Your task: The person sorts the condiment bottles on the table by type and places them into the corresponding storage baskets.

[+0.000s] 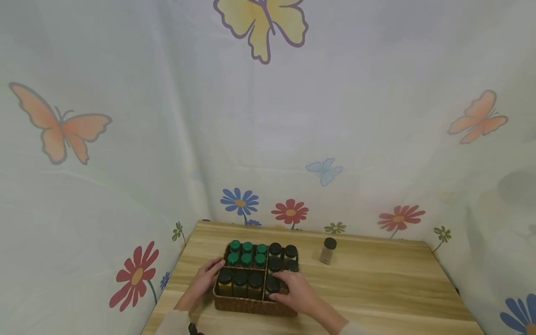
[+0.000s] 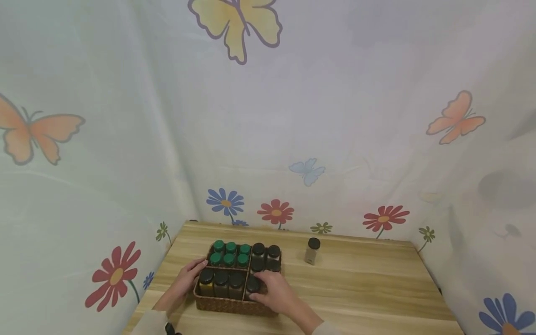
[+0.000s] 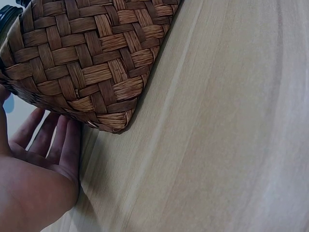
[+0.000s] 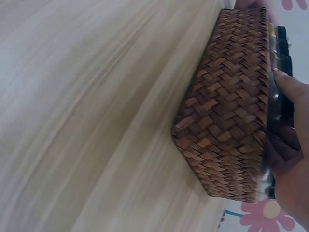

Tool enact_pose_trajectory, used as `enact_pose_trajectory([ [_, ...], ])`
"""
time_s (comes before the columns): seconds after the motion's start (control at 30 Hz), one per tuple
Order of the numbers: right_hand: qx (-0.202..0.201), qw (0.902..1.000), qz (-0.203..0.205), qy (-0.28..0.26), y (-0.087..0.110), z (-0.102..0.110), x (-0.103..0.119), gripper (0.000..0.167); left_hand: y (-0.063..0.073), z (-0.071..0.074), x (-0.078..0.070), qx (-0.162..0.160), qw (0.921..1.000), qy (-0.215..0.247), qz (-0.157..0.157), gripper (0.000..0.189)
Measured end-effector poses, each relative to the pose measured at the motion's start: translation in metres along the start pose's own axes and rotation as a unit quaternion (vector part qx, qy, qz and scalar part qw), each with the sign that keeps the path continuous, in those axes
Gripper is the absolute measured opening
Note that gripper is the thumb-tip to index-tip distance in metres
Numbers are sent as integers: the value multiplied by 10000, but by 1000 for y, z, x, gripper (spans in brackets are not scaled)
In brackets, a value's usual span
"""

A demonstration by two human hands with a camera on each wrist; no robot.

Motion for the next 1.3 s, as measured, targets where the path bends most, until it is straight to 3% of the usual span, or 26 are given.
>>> enact_pose_trajectory([
  [0.23,467,9978,213,-412,4,15,7,51,1,1,5,-22,10000,-56,-54,95],
  [0.33,461,9956,302,-755,6,30,9,45,2,-1,5,-9,9999,-22,-147,94],
  [0.47,111,9941,352,-1016,6,65,13,43,3,-2,3,8,9998,25,-197,91],
  [0.6,-418,9949,271,-876,7,104,10,42,2,-1,3,-11,9998,60,-190,90],
  [0.77,-1124,9908,71,-751,4,137,-10,39,1,1,4,-8,9999,20,-104,95],
  [0.97,-1762,9834,-240,-350,2,161,-43,43,2,0,0,13,9999,75,-145,93],
  [1.3,-1778,9794,-957,-43,16,164,-97,55,0,-1,1,22,9995,165,-286,85],
])
Point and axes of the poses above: each hand's wrist, its own y-axis away from the middle knuckle, its own z-axis out of the back of the hand, x = y × z, the point moved 8 cm from there along -y, towards the middle knuckle, and after that the axes turned 5 degrees about -y, right-handed, at the moved point
